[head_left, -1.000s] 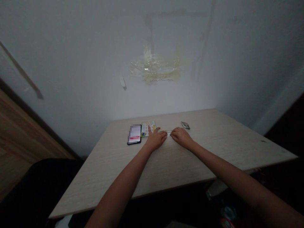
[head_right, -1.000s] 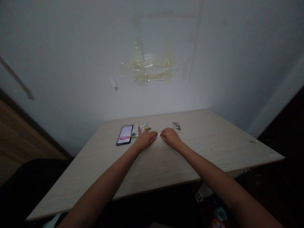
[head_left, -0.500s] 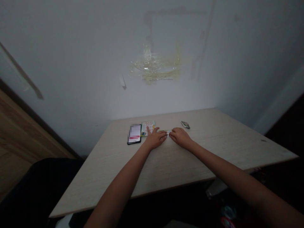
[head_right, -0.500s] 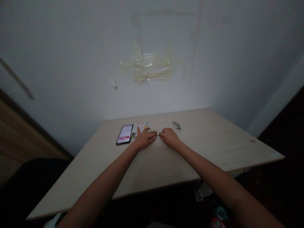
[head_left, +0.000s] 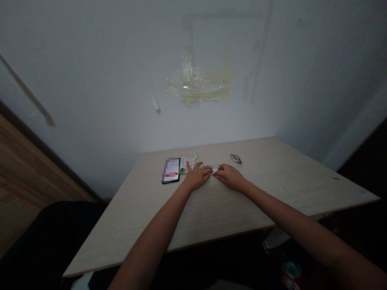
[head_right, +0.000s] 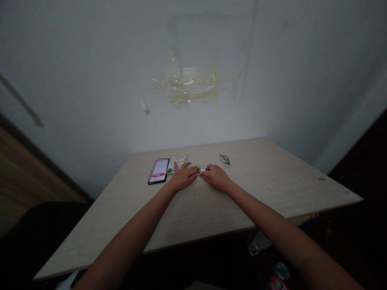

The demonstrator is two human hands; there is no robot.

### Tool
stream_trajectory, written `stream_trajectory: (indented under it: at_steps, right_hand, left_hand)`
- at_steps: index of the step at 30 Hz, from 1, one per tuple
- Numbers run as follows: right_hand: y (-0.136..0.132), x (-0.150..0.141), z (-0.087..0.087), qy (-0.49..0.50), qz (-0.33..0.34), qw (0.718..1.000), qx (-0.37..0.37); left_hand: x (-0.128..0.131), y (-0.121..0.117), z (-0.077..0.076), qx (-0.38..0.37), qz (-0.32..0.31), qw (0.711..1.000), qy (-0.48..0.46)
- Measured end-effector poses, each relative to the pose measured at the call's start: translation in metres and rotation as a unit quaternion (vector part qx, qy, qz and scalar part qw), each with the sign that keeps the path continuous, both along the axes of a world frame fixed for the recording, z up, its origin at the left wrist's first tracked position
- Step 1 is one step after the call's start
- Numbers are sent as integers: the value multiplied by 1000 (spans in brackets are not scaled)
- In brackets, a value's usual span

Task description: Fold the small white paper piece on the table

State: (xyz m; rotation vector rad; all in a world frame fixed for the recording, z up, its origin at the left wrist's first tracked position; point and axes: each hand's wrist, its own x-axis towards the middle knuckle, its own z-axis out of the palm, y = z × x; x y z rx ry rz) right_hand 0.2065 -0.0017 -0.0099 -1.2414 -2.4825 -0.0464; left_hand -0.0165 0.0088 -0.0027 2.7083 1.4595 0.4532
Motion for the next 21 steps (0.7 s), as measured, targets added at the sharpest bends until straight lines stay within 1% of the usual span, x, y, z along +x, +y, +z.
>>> stream_trajectory:
  at_steps: [5,7,9,12,19,21]
  right_hand:
    - [6,9,-10,93,36,995,14]
    - [9,12,-12,144,12,989,19]
    - [11,13,-13,175,-10,984,20]
    - [10,13,-13,183,-10,983,11]
    - [3,8,-5,168,11,986,-3]
    - [3,6,-3,152,4,988,3]
  left_hand:
    - [2,-2,1,10,-5,1000,1]
    - [3,-4,1,20,-12,1000,-1]
    - [5,-5,1,29,-12,1000,-4]
    - [8,-6,0,33,-2,999,-8]
    - [20,-4,2,42,39,998,-20]
    - [22,-3,2,43,47,998,-24]
